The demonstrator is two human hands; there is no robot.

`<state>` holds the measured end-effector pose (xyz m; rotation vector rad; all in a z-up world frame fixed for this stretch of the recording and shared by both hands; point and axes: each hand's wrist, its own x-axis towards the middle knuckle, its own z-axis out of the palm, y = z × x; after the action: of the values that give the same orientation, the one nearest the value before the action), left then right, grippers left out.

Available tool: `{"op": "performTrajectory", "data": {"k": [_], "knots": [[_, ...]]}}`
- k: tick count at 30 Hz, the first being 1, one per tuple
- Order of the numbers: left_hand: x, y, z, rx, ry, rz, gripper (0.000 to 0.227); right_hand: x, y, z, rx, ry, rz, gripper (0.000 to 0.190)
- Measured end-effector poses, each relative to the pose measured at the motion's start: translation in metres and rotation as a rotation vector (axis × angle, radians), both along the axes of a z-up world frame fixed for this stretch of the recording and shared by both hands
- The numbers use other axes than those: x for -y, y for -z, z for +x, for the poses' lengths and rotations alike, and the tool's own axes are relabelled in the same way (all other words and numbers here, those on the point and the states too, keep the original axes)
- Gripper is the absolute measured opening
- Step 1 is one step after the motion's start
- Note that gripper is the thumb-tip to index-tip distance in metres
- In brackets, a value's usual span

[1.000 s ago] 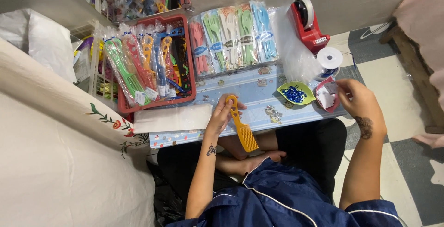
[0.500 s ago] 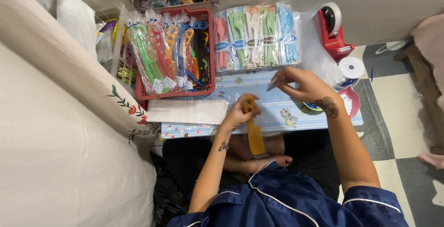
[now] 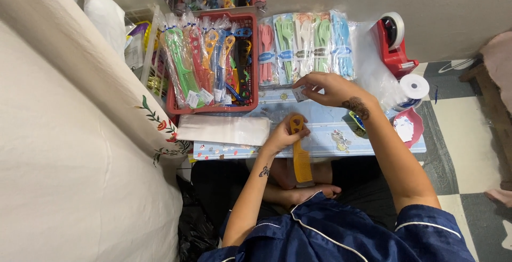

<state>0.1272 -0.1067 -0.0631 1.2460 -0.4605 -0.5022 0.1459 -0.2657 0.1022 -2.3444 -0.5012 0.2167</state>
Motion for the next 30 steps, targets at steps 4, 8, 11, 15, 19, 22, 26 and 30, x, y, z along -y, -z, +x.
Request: {"op": "performTrajectory", "data": {"k": [4, 8, 11, 15, 19, 22, 26, 30], "knots": [[0.000, 0.001, 0.000, 0.006, -0.010, 0.006, 0.026, 0.000, -0.001, -0.001, -0.029, -0.011, 0.030, 0.022], [-0.002, -0.005, -0.002, 0.014, -0.029, 0.012, 0.023, 0.002, 0.004, 0.003, -0.023, 0.008, 0.077, 0.021], [-0.003, -0.009, -0.003, 0.018, -0.031, 0.016, 0.023, -0.002, 0.005, 0.002, -0.041, -0.008, 0.082, 0.021], [-0.002, -0.004, -0.003, 0.023, -0.043, 0.018, 0.023, -0.005, 0.015, 0.002, -0.069, -0.042, 0.076, 0.021], [-0.001, -0.002, -0.004, -0.015, -0.054, 0.051, 0.023, -0.005, 0.024, 0.004, -0.112, -0.022, 0.041, 0.023], [-0.001, 0.001, -0.003, -0.047, -0.036, 0.099, 0.021, -0.001, 0.031, 0.005, -0.105, -0.031, -0.057, 0.019], [0.000, -0.018, -0.006, -0.062, -0.040, 0.119, 0.027, 0.000, 0.027, 0.001, -0.144, -0.001, -0.100, 0.019], [-0.001, 0.001, -0.003, -0.085, -0.002, 0.015, 0.029, 0.000, 0.032, -0.004, 0.007, -0.095, -0.158, 0.021]]}}
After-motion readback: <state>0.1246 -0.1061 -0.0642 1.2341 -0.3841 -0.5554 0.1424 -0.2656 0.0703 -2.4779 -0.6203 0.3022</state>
